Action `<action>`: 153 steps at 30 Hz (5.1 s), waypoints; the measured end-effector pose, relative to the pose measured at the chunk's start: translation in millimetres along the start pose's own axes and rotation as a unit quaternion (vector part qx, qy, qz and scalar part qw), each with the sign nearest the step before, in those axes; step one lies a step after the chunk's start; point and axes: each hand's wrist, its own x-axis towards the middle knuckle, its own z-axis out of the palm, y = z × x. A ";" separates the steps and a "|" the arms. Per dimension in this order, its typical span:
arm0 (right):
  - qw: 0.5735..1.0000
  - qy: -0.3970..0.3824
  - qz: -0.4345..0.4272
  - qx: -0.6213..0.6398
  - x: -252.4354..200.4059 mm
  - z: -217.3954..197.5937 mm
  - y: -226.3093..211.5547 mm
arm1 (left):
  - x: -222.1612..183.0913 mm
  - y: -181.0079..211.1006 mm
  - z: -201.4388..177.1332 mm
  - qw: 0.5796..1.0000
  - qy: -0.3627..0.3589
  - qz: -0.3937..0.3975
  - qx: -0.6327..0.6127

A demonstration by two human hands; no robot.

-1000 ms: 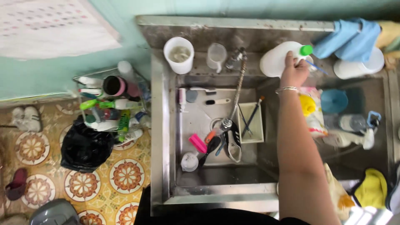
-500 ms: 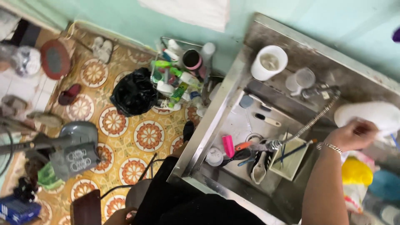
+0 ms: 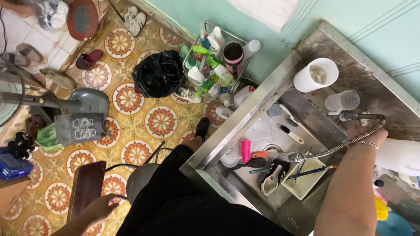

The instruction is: Cleaning a pair of black sneakers in a sink and then lacing a pair of white sneakers at a workstation.

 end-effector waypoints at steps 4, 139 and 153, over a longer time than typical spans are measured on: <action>0.999 0.011 0.002 0.050 -9.4 6.1 8.6 | -22.0 -12.7 24.0 0.997 -0.029 -0.068 0.006; 0.954 0.203 -0.221 -0.031 -617.4 -42.2 216.0 | -88.3 459.5 -202.8 0.773 -0.040 0.633 0.023; 0.891 0.363 -0.260 -0.082 -657.1 -4.1 274.4 | -30.5 451.9 -257.0 0.571 0.084 0.781 0.240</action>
